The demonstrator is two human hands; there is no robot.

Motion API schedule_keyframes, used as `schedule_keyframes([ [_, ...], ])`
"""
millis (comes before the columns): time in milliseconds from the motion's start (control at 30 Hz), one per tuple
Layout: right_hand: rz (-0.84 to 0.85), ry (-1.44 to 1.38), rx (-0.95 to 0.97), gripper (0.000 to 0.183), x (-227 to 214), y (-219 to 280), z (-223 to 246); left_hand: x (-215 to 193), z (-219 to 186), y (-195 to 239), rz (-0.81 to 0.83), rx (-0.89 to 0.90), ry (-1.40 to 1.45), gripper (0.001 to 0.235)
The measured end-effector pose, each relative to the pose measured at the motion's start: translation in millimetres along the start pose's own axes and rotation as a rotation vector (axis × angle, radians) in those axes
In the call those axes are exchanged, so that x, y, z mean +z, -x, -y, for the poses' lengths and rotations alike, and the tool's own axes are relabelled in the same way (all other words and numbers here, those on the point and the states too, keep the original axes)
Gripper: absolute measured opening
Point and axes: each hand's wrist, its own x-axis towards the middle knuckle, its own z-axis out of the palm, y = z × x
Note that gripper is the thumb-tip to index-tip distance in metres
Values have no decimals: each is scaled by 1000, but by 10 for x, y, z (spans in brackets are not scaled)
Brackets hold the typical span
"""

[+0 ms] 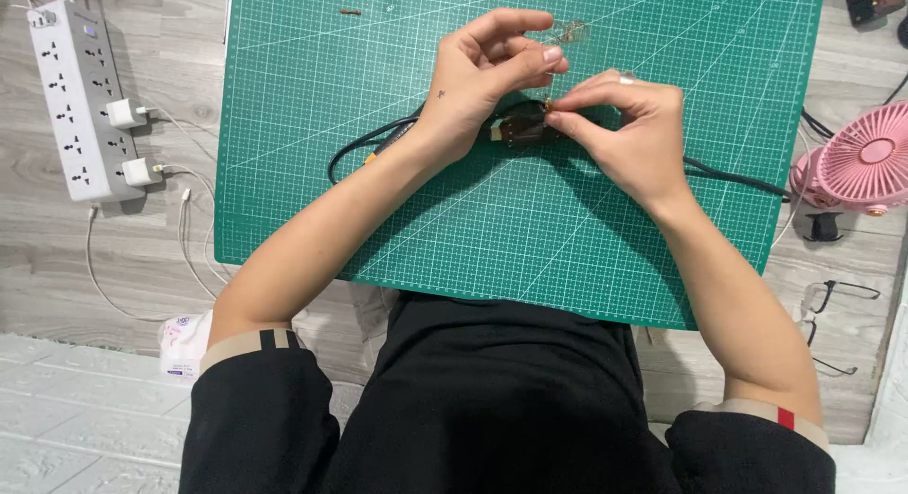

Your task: The person assembles a small electronic device on a green cutting mat. They insert a black cable into a cylindrical component, secure it with a screw, and attach a small green circuit board to the assembly.

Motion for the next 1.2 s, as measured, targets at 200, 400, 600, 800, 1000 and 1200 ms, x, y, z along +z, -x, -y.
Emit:
schedule_keyframes([
  [200,-62,103,-27,10,25,-5,13,17,-12,5,-57,-60,-36,24],
  [400,-73,57,-42,12,39,-2,-44,43,-43,6,-41,-66,12,25],
  [600,-35,-239,213,12,10,32,-137,83,-99,2,-12,194,-229,15],
  [800,-44,-359,373,26,-10,1,-47,159,-136,10,-159,424,-594,11],
  [1000,-28,-471,396,44,-38,-4,-56,152,-151,18,-83,457,-685,25],
  [1200,-2,-437,367,40,-80,-11,-8,110,-148,-2,8,530,-790,25],
])
